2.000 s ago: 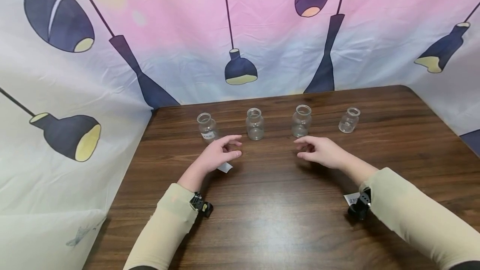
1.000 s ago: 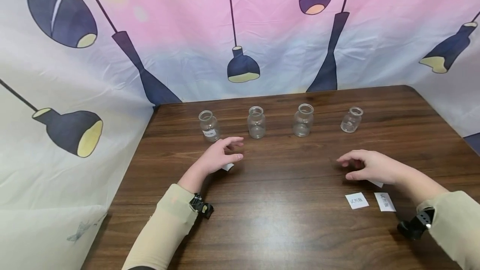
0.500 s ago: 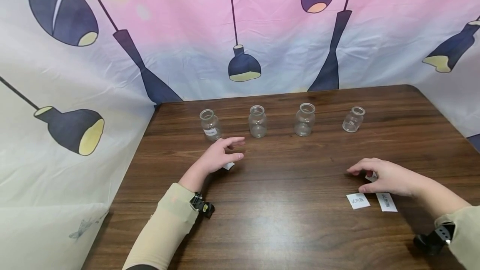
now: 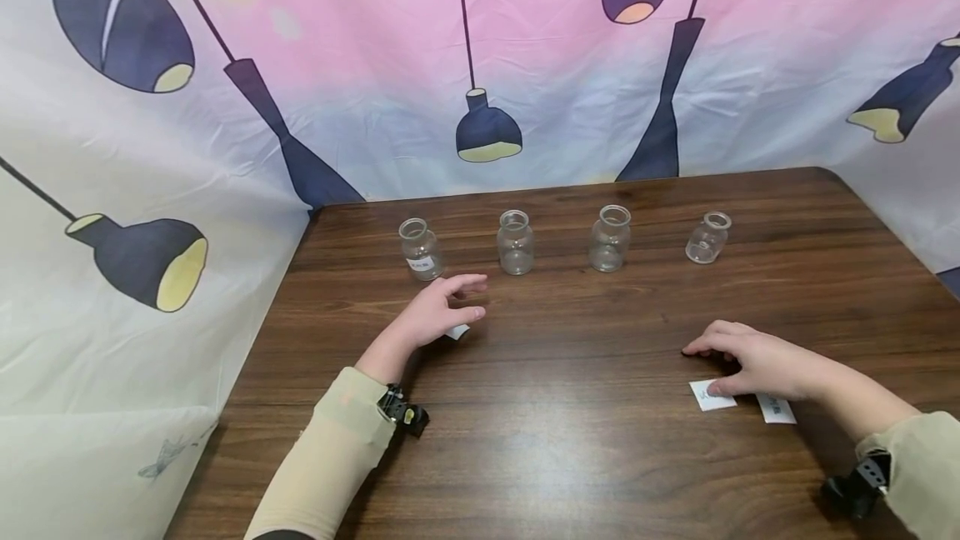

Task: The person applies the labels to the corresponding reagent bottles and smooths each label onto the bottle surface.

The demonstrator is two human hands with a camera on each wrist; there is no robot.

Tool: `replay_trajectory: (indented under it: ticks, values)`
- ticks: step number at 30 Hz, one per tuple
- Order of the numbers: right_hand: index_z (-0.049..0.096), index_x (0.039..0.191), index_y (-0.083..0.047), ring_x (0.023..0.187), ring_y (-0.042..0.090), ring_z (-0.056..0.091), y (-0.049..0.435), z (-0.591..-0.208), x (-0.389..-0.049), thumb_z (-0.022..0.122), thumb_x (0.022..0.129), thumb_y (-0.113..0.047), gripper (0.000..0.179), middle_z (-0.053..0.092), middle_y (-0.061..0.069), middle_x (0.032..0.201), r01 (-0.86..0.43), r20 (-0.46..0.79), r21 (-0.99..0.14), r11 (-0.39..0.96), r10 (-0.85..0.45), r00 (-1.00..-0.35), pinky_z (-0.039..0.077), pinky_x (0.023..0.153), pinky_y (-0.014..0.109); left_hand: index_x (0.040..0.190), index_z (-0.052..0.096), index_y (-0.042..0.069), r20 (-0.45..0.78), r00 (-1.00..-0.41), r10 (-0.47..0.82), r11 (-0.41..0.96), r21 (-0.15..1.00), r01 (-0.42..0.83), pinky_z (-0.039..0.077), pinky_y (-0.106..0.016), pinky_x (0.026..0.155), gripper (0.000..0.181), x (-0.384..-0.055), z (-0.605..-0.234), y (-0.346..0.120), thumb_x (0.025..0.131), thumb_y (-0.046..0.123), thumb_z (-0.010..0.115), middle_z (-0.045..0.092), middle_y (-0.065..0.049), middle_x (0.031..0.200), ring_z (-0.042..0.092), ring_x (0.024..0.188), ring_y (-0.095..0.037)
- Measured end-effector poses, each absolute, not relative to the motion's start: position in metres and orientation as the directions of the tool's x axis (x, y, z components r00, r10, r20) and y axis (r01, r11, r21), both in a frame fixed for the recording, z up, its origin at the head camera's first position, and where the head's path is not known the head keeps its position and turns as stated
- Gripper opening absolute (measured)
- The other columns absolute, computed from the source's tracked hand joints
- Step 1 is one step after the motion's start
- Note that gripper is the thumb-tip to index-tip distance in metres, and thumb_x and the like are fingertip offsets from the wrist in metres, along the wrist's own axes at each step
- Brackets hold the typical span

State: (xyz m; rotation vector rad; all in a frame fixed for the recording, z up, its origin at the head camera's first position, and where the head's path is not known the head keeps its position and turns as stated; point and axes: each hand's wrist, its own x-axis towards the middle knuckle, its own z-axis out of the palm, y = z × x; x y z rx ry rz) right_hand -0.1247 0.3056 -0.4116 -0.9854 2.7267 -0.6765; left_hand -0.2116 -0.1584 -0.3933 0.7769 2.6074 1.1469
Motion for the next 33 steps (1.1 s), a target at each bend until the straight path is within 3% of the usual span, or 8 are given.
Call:
replay_trajectory:
  ticks: [8, 16, 25, 33]
  values:
    - [0.065, 0.109, -0.024, 0.092, 0.002, 0.051, 0.304, -0.411, -0.126, 0.069, 0.084, -0.034, 0.026, 0.057, -0.017, 0.104, -0.616, 0.090, -0.403, 0.676, -0.641, -0.762, 0.046, 0.072, 0.028, 0.134, 0.050, 0.005, 0.037, -0.839, 0.542, 0.551, 0.739, 0.388, 0.040, -0.044, 0.095, 0.050, -0.212, -0.392, -0.158, 0.090, 0.021, 0.064, 0.060, -0.008, 0.124, 0.052, 0.112, -0.026]
    - [0.064, 0.107, -0.026, 0.090, 0.002, 0.043, 0.302, -0.412, -0.123, 0.073, 0.075, -0.048, 0.040, 0.055, -0.019, 0.103, -0.637, 0.123, -0.358, 0.683, -0.642, -0.757, 0.041, 0.072, 0.026, 0.134, 0.049, 0.002, 0.040, -0.832, 0.554, 0.535, 0.748, 0.392, 0.040, -0.042, 0.096, 0.049, -0.211, -0.389, -0.156, 0.090, 0.020, 0.063, 0.061, -0.009, 0.123, 0.054, 0.113, -0.023]
    - [0.062, 0.099, -0.030, 0.085, 0.000, 0.041, 0.296, -0.417, -0.127, 0.077, 0.076, -0.025, 0.028, 0.053, -0.022, 0.096, -0.663, 0.194, -0.327, 0.674, -0.638, -0.745, 0.041, 0.067, 0.023, 0.135, 0.049, 0.004, 0.033, -0.836, 0.548, 0.542, 0.747, 0.385, 0.040, -0.043, 0.096, 0.050, -0.211, -0.391, -0.157, 0.091, 0.023, 0.063, 0.060, -0.008, 0.124, 0.053, 0.115, -0.023]
    - [0.063, 0.094, -0.030, 0.082, -0.001, 0.040, 0.290, -0.419, -0.127, 0.076, 0.077, -0.016, 0.025, 0.052, -0.025, 0.091, -0.653, 0.230, -0.345, 0.675, -0.614, -0.755, 0.040, 0.065, 0.021, 0.135, 0.049, 0.008, 0.013, -0.838, 0.545, 0.571, 0.726, 0.383, 0.040, -0.041, 0.096, 0.050, -0.210, -0.392, -0.154, 0.091, 0.027, 0.062, 0.060, -0.002, 0.124, 0.052, 0.114, -0.021]
